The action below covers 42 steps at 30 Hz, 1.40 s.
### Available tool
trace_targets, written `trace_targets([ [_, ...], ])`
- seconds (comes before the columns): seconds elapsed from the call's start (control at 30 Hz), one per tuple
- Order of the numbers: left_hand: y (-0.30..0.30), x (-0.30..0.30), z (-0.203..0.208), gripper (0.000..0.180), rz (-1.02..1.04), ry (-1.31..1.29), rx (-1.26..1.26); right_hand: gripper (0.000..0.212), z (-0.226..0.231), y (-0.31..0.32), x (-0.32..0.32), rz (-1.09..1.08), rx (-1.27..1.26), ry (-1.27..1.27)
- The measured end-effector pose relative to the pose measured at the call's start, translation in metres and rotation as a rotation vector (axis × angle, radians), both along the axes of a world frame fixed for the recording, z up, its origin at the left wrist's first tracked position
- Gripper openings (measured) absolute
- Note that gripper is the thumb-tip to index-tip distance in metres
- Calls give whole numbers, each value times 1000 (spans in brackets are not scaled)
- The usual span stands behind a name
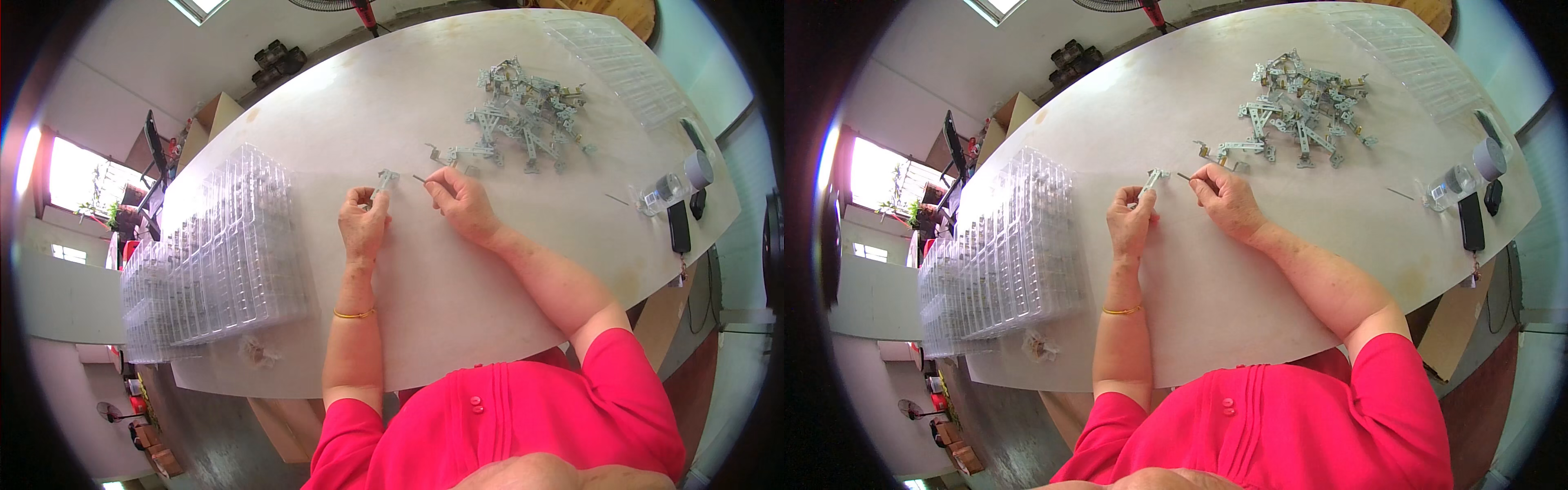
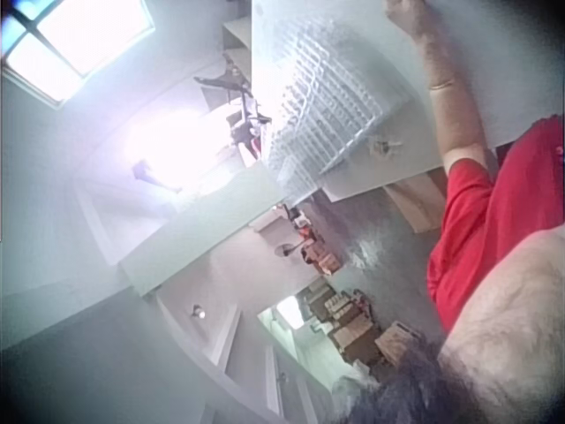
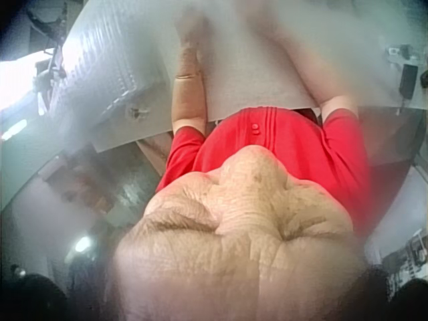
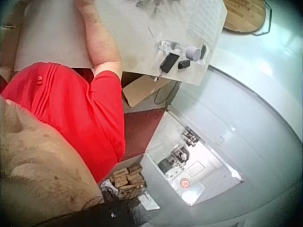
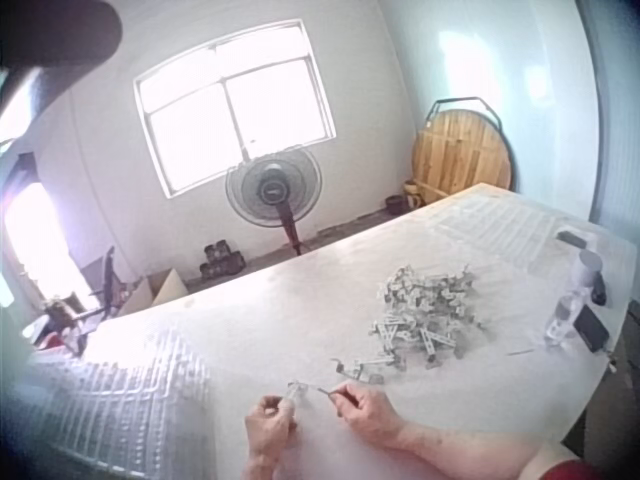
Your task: The person assembles small metal hinge components by hand and places the assembled parts into plastic organizer trays.
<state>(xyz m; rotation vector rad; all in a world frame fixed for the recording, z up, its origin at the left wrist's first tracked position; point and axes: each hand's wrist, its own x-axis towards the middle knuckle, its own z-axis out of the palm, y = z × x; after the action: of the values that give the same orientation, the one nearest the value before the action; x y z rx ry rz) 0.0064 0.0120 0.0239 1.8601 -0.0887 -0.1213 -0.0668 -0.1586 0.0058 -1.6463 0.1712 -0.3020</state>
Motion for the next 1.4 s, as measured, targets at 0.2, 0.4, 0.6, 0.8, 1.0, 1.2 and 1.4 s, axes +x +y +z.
trace_targets([
  [0.2,2,10,-12,21,3,-187,155,15,2,0,6,-23,-9,-34],
  [0.4,-1,9,-17,17,28,-315,307,15,-3,-3,5,-32,-22,-38],
  [0.6,-2,12,-30,23,64,-513,397,13,-1,-5,4,-3,-7,-21],
  [0.8,0,16,-34,26,102,-546,417,13,-4,-3,9,13,12,-53],
  [1.0,-4,18,-41,25,77,-719,454,13,5,-3,7,-63,-105,10],
  [1.2,-4,5,-35,22,93,-716,472,11,-6,-2,7,-16,-30,0],
  [1.4,-5,10,-42,17,78,-652,403,10,-7,-4,7,-5,-26,16],
])
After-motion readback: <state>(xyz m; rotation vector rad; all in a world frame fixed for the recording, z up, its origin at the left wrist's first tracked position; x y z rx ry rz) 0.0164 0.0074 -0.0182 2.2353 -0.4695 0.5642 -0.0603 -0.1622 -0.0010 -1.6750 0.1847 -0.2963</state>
